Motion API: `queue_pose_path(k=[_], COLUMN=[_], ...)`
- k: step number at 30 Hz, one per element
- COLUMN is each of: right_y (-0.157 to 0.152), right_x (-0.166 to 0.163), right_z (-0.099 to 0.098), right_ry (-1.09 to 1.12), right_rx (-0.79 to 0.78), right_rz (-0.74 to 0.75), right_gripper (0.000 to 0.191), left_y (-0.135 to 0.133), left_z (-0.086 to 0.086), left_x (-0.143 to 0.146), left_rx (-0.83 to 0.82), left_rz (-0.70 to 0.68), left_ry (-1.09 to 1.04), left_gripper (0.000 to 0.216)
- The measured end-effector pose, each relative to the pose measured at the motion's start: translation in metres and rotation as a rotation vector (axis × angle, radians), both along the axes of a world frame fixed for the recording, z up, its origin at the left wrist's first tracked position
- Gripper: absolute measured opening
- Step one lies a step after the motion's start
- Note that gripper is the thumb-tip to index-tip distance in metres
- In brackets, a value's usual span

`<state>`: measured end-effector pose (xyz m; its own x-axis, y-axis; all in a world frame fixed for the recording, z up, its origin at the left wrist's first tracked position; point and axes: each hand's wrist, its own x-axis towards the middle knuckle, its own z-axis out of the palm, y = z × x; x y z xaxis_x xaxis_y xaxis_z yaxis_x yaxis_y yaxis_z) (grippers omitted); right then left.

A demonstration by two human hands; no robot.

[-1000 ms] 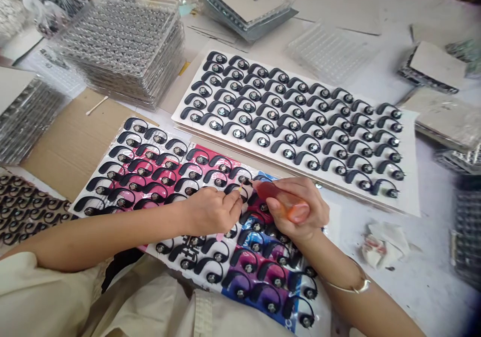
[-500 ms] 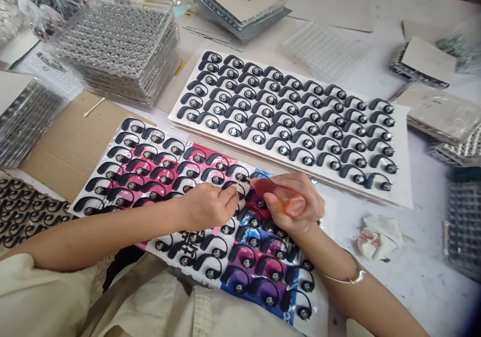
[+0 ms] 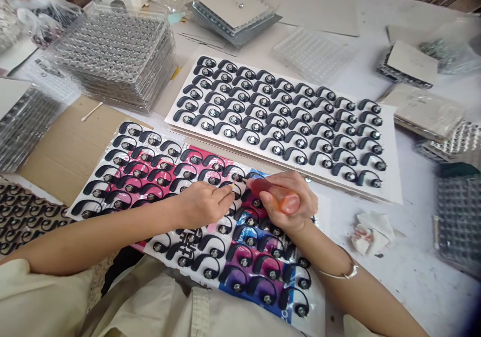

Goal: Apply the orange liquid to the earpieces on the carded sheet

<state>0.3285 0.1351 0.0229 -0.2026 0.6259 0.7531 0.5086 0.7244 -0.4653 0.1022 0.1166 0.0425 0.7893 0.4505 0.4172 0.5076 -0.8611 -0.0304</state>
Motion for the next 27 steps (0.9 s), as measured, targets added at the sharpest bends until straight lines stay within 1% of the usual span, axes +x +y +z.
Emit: queue_pose_path(k=[4,9,13,18,21,27], right_y=[0.000,0.000,0.001,0.001,0.000,0.000], right_x=[0.000,0.001,0.000,0.000,0.000,0.000], right_z=[-0.001,-0.002,-0.001,-0.002,-0.004,-0.002], right_ry=[0.003,0.007,0.029,0.039,0.033,0.030], right_rx=[0.000,-0.003,-0.003,-0.015,-0.024,-0.021], right_rz=[0.000,-0.009,0.006,0.006,0.006,0.018], right_gripper=[0.026,0.026,0.027,0.026,0.025,0.025], left_y=[0.002,0.004,0.006,0.007,0.009,0.013], left_z=[0.001,0.002,0.002,0.003,0.003,0.004], left_x=[-0.001,-0.001,-0.003,-0.005,-0.006,-0.009], left_rx=[-0.001,-0.034,-0.066,-0.068,-0.104,-0.185], left_rz=[-0.011,-0.008,-0.019,-0.024,-0.025,-0.034], left_ry=[0.016,-0.027,-0.011,0.029,0.043,-0.007], left_gripper=[0.021,0.022,0.022,0.025,0.027,0.025])
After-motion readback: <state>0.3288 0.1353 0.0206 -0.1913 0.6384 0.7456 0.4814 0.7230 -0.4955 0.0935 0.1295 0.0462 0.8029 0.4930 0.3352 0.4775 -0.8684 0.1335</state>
